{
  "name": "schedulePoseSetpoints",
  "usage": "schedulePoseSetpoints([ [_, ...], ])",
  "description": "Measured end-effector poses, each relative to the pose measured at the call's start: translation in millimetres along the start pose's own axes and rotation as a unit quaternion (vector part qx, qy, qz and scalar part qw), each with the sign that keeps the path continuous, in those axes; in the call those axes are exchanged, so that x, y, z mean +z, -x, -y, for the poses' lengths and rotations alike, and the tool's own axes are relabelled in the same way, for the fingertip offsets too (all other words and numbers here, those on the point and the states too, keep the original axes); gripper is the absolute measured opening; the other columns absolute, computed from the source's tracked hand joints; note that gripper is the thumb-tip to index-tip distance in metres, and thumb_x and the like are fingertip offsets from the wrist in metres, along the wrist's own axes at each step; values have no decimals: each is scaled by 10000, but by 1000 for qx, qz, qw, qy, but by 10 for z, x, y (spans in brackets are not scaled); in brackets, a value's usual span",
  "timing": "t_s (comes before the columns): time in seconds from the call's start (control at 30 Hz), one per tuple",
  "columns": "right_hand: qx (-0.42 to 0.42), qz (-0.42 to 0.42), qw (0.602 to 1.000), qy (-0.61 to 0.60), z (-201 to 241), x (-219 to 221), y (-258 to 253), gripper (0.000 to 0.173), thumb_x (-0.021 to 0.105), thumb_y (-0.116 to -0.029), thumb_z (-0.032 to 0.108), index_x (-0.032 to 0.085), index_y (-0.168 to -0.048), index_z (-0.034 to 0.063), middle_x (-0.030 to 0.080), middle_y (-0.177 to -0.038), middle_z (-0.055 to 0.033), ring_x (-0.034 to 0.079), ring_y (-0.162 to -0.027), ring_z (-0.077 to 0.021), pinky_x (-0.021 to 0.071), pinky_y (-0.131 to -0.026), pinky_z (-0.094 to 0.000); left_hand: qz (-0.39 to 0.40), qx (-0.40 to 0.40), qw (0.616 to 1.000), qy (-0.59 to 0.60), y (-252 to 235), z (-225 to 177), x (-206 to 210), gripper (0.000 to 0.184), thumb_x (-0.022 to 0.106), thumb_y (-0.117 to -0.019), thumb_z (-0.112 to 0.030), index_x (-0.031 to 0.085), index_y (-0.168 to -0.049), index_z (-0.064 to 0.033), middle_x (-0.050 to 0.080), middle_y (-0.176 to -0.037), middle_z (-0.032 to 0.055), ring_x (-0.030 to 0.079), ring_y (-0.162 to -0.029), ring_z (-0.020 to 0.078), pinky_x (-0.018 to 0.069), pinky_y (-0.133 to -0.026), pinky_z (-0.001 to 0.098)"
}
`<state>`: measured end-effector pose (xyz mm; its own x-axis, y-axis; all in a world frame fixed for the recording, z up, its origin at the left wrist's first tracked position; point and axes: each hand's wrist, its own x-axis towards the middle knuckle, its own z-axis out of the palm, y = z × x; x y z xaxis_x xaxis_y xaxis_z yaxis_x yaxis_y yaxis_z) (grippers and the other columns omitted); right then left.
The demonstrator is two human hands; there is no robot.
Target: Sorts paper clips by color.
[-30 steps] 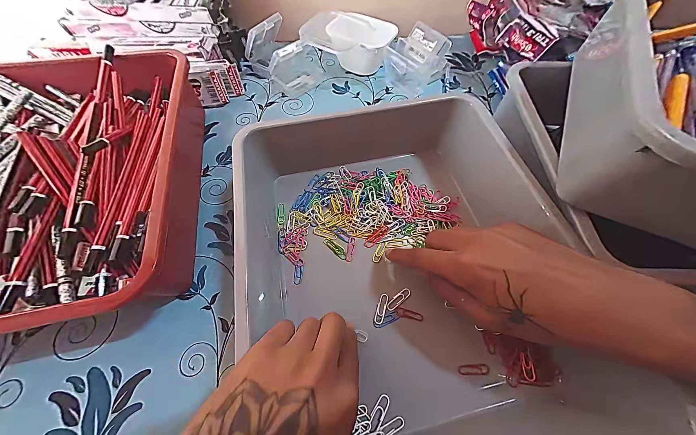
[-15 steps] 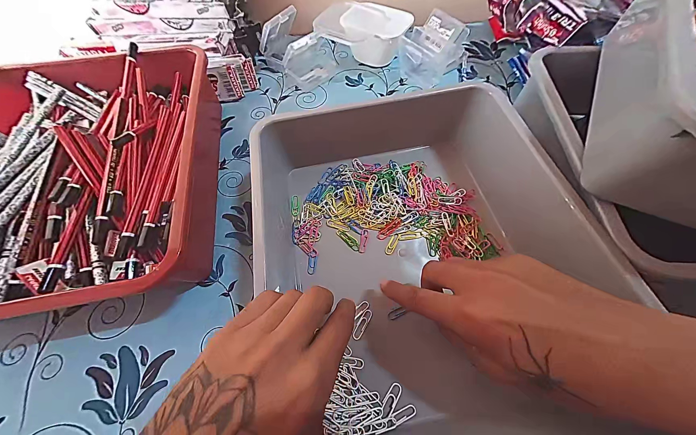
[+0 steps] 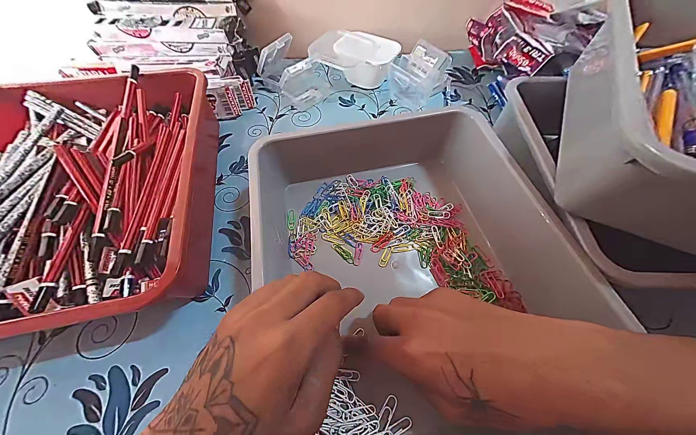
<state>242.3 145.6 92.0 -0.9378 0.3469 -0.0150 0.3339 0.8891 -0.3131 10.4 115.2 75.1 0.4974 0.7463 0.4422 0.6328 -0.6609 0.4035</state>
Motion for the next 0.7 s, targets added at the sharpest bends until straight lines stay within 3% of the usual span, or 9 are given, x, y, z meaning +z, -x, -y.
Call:
schedulePoseSetpoints([
  [0.17, 133, -49, 983, 119, -164, -146, 83, 326, 531, -920, 144, 730, -1168, 74, 644, -770, -54, 644, -650, -205, 451, -497, -327, 84, 31, 990, -112, -66, -15, 34, 421, 405, -941, -142, 747, -1183, -99, 651, -840, 94, 637, -695, 266, 462, -556, 387],
  [0.27, 200, -5, 971, 134, -276, -219, 148, 328, 534, -946, 130, 715, -1216, 86, 634, -753, -49, 631, -627, -201, 443, -496, -333, 147, 32, 980, -127, -215, -34, 57, 531, 498, -888, -108, 643, -1398, -117, 605, -842, 109, 591, -641, 260, 435, -502, 364],
  [0.37, 199, 22, 977, 76, -292, -234, 215, 426, 503, -956, 106, 671, -1347, 139, 640, -772, -61, 631, -658, -231, 459, -533, -378, 305, -42, 943, -127, -483, -101, 22, 663, 594, -952, -74, 411, -1584, -154, 599, -1096, 200, 648, -808, 312, 510, -616, 391],
  [0.47, 192, -26, 978, 83, -337, -201, 284, 434, 469, -940, 120, 696, -1309, 125, 670, -773, -55, 642, -644, -217, 469, -520, -372, 413, -98, 896, -133, -708, -124, 27, 704, 541, -1005, -43, 254, -1641, -131, 545, -1260, 262, 631, -1026, 383, 530, -790, 445],
  [0.5, 202, -25, 975, 86, -356, -209, 293, 438, 463, -950, 128, 686, -1327, 118, 668, -774, -56, 639, -647, -218, 465, -526, -374, 437, -113, 881, -141, -766, -147, -1, 680, 506, -1020, -36, 241, -1641, -116, 542, -1283, 268, 620, -1072, 390, 526, -825, 449],
  [0.6, 249, 45, 965, 67, -362, -284, 251, 476, 468, -1005, 128, 566, -1471, 130, 655, -798, -74, 633, -691, -248, 465, -574, -403, 512, -189, 813, -201, -979, -321, -102, 538, 449, -1060, -53, 346, -1588, -72, 539, -1350, 225, 596, -1179, 361, 503, -936, 428],
  [0.7, 246, 88, 964, 38, -329, -322, 201, 484, 468, -1030, 123, 529, -1509, 148, 649, -798, -82, 625, -699, -252, 459, -591, -402, 526, -221, 787, -234, -1016, -378, -110, 438, 469, -1056, -64, 471, -1494, -55, 560, -1298, 162, 595, -1165, 311, 490, -951, 390],
])
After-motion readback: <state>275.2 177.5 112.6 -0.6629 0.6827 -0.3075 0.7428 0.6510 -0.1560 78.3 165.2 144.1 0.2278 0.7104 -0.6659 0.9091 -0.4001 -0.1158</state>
